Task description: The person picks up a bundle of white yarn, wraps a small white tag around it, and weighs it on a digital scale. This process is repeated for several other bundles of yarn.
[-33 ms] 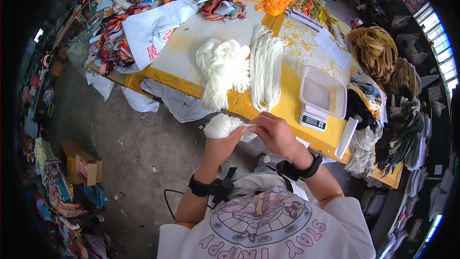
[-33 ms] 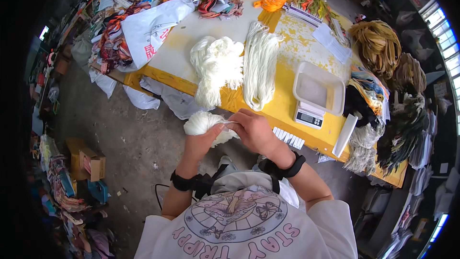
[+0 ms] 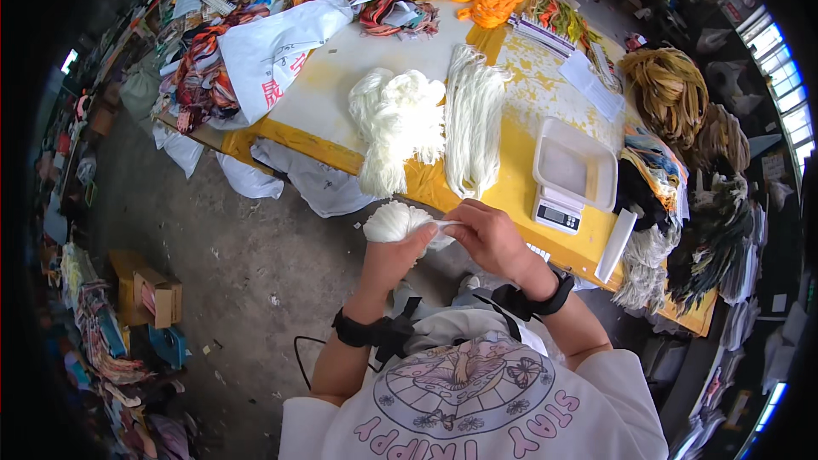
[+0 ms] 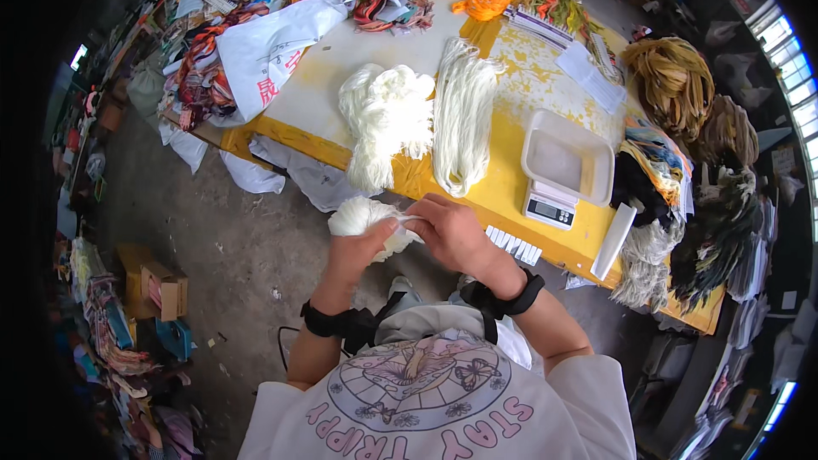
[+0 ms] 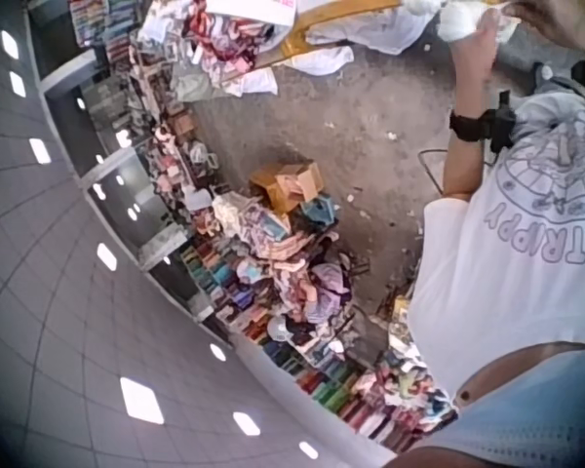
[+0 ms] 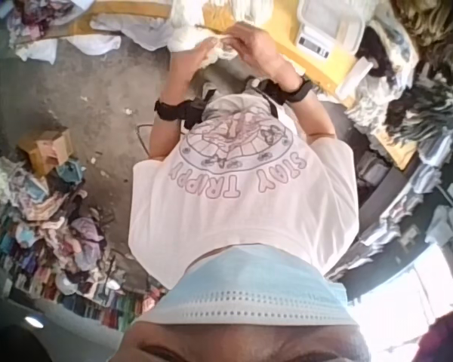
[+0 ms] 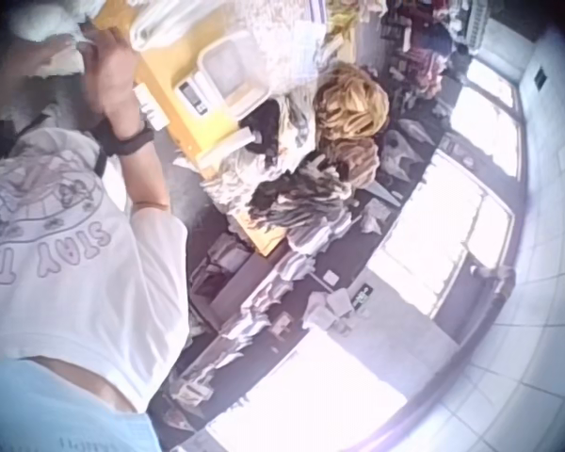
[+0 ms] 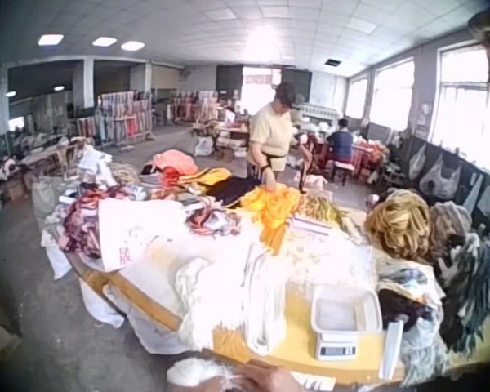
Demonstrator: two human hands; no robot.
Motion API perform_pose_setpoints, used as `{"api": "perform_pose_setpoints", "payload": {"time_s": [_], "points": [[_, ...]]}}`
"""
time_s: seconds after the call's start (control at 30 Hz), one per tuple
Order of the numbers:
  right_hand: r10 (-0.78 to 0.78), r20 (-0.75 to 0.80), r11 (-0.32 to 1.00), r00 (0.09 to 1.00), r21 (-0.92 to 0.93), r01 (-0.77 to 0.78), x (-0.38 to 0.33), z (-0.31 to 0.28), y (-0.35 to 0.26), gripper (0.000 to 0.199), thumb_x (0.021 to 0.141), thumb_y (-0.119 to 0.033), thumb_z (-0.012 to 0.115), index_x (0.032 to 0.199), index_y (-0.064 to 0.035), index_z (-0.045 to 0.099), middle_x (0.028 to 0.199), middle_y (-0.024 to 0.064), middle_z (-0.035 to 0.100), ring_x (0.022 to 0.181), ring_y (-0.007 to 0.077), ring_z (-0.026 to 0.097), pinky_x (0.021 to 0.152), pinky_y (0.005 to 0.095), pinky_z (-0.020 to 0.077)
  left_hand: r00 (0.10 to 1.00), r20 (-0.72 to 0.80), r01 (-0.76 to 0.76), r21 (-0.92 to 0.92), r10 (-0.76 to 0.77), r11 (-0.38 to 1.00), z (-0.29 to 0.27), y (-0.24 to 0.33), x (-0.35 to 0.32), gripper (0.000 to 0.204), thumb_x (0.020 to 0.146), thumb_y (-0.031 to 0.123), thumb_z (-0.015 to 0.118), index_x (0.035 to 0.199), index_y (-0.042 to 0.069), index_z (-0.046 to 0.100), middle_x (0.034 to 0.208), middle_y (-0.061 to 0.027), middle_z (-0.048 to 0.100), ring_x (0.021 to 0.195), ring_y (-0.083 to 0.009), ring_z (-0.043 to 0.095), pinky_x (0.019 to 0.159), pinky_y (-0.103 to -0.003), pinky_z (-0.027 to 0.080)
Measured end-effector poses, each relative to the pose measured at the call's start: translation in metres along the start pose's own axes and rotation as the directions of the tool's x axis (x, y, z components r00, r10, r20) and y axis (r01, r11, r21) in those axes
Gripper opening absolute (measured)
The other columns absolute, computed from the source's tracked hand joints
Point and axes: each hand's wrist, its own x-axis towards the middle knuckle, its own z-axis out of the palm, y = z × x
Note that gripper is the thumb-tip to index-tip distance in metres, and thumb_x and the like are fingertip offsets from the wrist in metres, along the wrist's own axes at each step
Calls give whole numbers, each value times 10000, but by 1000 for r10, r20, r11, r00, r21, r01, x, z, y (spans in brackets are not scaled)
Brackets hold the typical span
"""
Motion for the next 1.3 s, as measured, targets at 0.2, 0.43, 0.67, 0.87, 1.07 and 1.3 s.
{"api": "perform_pose_setpoints", "payload": {"time_s": [0.2, 0.43, 0.67, 0.87, 1.07, 1.3], "points": [[-129, -43, 992, 991, -10, 129, 2, 7, -7, 143, 689, -27, 620, 825, -62, 595, 810, 82, 536, 656, 239, 563, 563, 305, 457, 952, 248, 222, -153, -180, 963, -22, -13, 2, 142, 771, 113, 567, 866, 7, 572, 677, 33, 501, 583, -35, 458, 521, -184, 396], [203, -205, 889, 958, 448, -93, 1, 34, 9, 113, 712, -38, 638, 819, -34, 601, 760, 34, 556, 655, 101, 537, 530, 211, 419, 991, 78, 109, -52, -104, 993, -12, 0, -2, 105, 763, 126, 563, 800, 28, 572, 613, 15, 497, 490, -51, 427, 468, -211, 363], [352, 722, 303, 595, 514, -803, 13, 12, 11, 180, 776, -228, 551, 731, -68, 618, 674, -6, 544, 602, 89, 481, 469, 231, 395, 971, 146, -204, 87, 190, 975, -21, -7, -11, 90, 726, 40, 594, 801, 0, 565, 698, -16, 573, 641, -100, 530, 562, -244, 429], [323, -215, 930, 922, -108, -351, 99, -52, 87, 220, 770, -245, 559, 811, -45, 641, 699, 140, 615, 612, 187, 590, 614, 306, 456, 966, -87, 237, -66, -242, 969, -61, -35, -27, 167, 797, 179, 515, 918, 76, 565, 635, 15, 492, 500, -62, 420, 479, -208, 345], [43, -620, 994, 783, -53, -96, 157, -139, 50, 304, 801, -293, 549, 855, 1, 604, 672, 166, 595, 602, 172, 576, 584, 267, 437, 843, -226, 165, -755, -489, 634, -141, -107, -71, 166, 845, 227, 508, 877, 64, 511, 495, 56, 270, 402, -47, 255, 429, -217, 291], [47, -175, 808, 984, -572, -140, 88, -39, 147, 179, 765, -244, 549, 785, -82, 625, 705, 133, 594, 650, 315, 571, 585, 381, 461, 875, -109, 168, -845, -471, 508, -126, -109, -73, 209, 837, 246, 513, 950, 72, 492, 572, 40, 395, 518, -81, 407, 539, -256, 402]]}}
